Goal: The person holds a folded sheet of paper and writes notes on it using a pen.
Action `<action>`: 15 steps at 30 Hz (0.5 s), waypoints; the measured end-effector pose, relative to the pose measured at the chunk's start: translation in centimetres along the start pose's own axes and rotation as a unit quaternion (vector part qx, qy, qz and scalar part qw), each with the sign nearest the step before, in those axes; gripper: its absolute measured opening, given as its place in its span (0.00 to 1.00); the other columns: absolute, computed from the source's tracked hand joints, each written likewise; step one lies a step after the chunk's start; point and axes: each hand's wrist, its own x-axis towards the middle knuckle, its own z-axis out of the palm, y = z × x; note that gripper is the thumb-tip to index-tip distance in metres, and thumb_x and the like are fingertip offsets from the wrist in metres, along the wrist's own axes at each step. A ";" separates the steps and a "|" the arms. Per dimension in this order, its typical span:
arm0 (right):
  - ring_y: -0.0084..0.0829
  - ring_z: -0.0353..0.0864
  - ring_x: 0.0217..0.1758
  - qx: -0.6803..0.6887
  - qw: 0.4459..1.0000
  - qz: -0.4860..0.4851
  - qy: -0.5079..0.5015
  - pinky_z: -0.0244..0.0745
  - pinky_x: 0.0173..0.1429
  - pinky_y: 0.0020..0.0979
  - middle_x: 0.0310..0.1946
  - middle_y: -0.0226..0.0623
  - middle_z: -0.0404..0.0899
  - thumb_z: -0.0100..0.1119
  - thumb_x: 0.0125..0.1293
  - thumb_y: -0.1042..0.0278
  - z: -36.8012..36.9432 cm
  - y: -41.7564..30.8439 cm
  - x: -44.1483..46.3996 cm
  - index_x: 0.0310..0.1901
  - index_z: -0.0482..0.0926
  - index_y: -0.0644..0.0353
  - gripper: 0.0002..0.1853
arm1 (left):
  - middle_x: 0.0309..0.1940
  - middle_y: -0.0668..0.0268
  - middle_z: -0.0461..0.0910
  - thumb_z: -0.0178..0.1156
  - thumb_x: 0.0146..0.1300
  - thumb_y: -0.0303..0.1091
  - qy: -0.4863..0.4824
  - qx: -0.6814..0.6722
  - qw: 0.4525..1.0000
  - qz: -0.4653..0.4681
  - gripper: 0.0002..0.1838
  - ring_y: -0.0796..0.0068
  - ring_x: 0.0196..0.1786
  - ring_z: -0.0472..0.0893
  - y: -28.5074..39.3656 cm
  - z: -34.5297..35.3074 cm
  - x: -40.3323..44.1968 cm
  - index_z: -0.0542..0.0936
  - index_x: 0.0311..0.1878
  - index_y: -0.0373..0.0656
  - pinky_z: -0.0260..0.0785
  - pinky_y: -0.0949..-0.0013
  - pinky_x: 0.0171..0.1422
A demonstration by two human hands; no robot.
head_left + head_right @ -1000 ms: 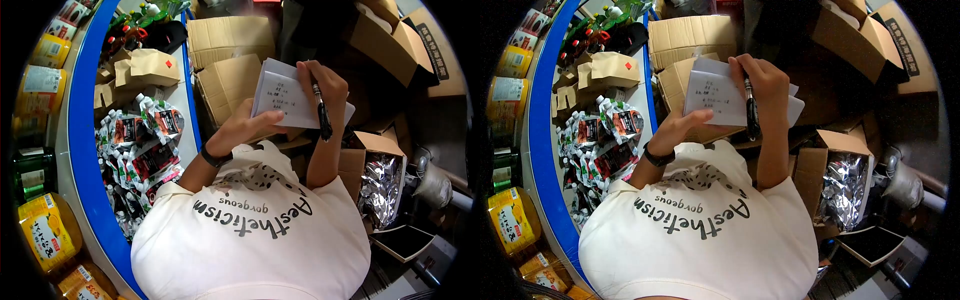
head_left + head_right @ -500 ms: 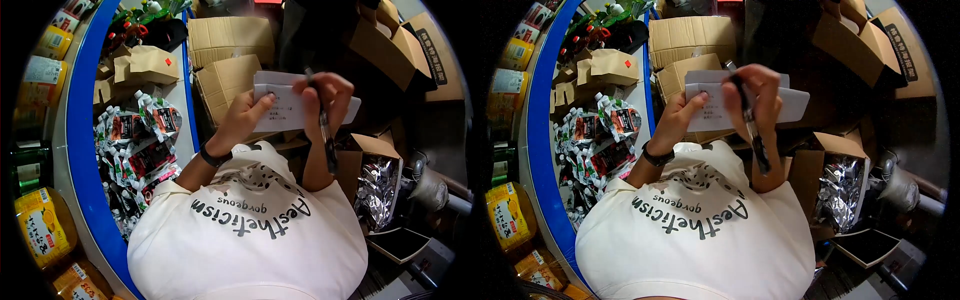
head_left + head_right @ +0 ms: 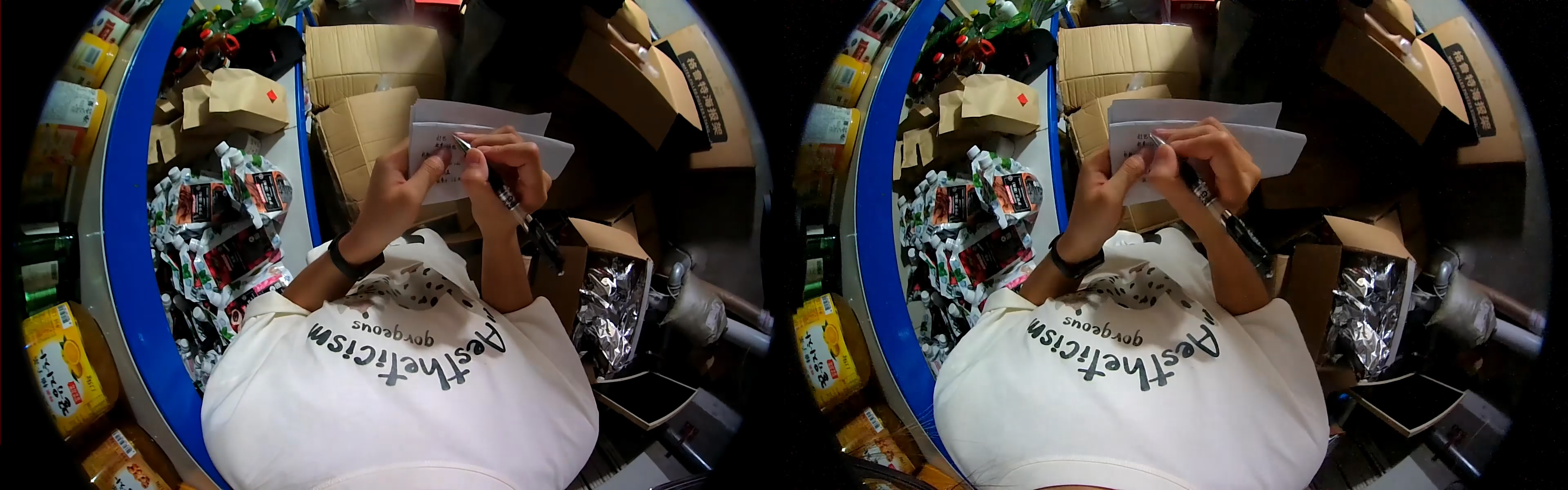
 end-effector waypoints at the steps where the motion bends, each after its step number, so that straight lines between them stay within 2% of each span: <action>1: 0.21 0.74 0.21 -0.003 1.000 -0.015 -0.007 0.65 0.22 0.19 0.22 0.39 0.79 0.62 0.48 0.82 0.0 0.3 0.1 0.24 0.69 0.62 0.10 | 0.34 0.68 0.78 0.52 0.64 0.29 -0.002 0.009 1.000 0.000 0.10 0.84 0.38 0.74 0.0 -0.1 0.1 0.75 0.44 0.34 0.67 0.78 0.43; 8: 0.27 0.76 0.20 -0.068 0.988 -0.128 -0.050 0.69 0.23 0.24 0.19 0.39 0.78 0.63 0.46 0.82 -0.8 0.6 1.2 0.18 0.67 0.60 0.13 | 0.31 0.68 0.78 0.52 0.64 0.30 -0.015 0.021 1.000 0.008 0.10 0.85 0.35 0.73 0.3 -0.3 0.1 0.75 0.43 0.32 0.67 0.78 0.39; 11: 0.28 0.77 0.21 -0.071 0.985 -0.144 -0.057 0.70 0.24 0.24 0.19 0.39 0.78 0.63 0.45 0.83 -0.8 0.4 1.3 0.17 0.66 0.60 0.13 | 0.29 0.68 0.78 0.52 0.64 0.30 -0.020 0.041 0.999 0.009 0.10 0.85 0.32 0.72 0.4 -0.5 -0.1 0.75 0.42 0.32 0.66 0.79 0.36; 15: 0.34 0.82 0.26 -0.088 0.984 -0.140 -0.062 0.72 0.25 0.24 0.17 0.41 0.77 0.59 0.49 0.84 -0.7 0.1 1.2 0.18 0.63 0.61 0.14 | 0.26 0.68 0.77 0.52 0.64 0.30 -0.018 0.045 0.999 0.022 0.10 0.86 0.29 0.71 0.5 -0.4 -0.2 0.75 0.41 0.32 0.64 0.79 0.32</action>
